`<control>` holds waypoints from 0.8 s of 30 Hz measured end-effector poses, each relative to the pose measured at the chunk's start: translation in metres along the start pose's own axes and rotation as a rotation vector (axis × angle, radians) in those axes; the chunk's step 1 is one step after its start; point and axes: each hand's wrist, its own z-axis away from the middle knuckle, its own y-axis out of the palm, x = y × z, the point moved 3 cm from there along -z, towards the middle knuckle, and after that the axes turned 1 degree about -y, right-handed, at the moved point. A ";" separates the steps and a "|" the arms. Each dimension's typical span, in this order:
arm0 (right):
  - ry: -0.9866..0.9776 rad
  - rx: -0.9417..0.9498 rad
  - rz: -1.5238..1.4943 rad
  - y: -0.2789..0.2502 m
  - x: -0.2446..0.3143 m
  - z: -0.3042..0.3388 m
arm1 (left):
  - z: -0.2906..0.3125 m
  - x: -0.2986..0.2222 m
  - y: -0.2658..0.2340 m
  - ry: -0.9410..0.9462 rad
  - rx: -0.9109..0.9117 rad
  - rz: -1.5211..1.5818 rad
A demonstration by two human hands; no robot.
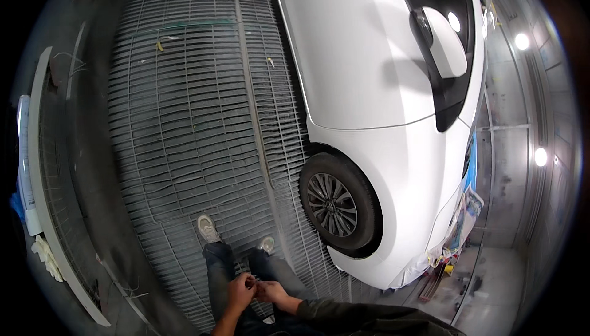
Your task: The person removes masking tape and newspaper coverings from the front bumper and headlight area of a white car. They peel off strips of yellow tape and crumpled newspaper, revealing the painted surface underneath.
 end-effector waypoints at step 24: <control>-0.275 0.130 -0.343 -0.312 -0.211 0.040 | 0.131 0.054 0.286 -0.109 0.238 -0.026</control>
